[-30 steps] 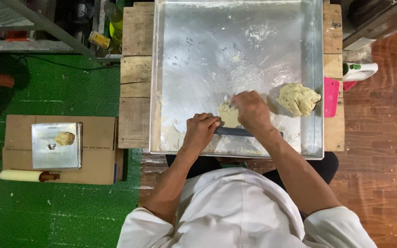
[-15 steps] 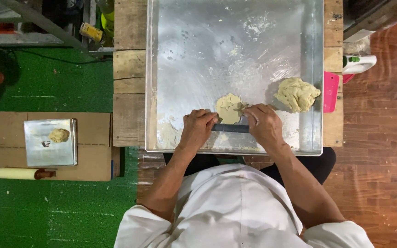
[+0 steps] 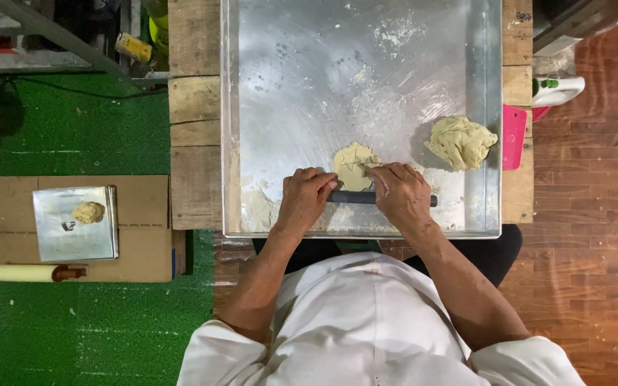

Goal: Kneading dough, flattening it on a baking tray, and using a star-shaped cookie cutter to create cookies.

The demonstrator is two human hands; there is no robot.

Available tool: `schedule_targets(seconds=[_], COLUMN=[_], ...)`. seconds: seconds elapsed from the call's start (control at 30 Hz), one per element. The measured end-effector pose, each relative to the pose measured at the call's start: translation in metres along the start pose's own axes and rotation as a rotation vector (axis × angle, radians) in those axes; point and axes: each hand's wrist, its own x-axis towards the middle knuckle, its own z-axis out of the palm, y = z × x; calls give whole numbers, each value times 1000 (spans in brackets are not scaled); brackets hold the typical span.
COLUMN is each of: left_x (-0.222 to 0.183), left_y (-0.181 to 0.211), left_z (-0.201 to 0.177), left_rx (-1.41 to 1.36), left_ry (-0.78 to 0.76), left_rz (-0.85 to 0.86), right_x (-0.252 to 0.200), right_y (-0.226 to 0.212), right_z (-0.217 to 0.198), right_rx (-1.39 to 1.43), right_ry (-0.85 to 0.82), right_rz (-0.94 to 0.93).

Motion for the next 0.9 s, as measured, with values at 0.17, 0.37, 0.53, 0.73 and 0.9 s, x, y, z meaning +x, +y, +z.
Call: schedule_targets(seconds=[0.17,0.37,0.53,0.73,0.9], left_x=[0,0,2,2,-6], left_y=[2,1,4,12,15], left_z=[-3,-4,-7,-16,-19], left_rx=[-37,-52,-67,-65,2], left_ry=[21,14,-20,-49,-131], left_rz=[-5,-11,-23,-36,1], right_x=[1,1,0,-5,-23], right_y=[0,-2,0,5,27], right_z=[5,8,10,8,-14], right_rx=[-23,-38,-19,-77,34], right_ry=[24,20,8,-30,-177], right_rz=[-41,-49,-47,-66,131])
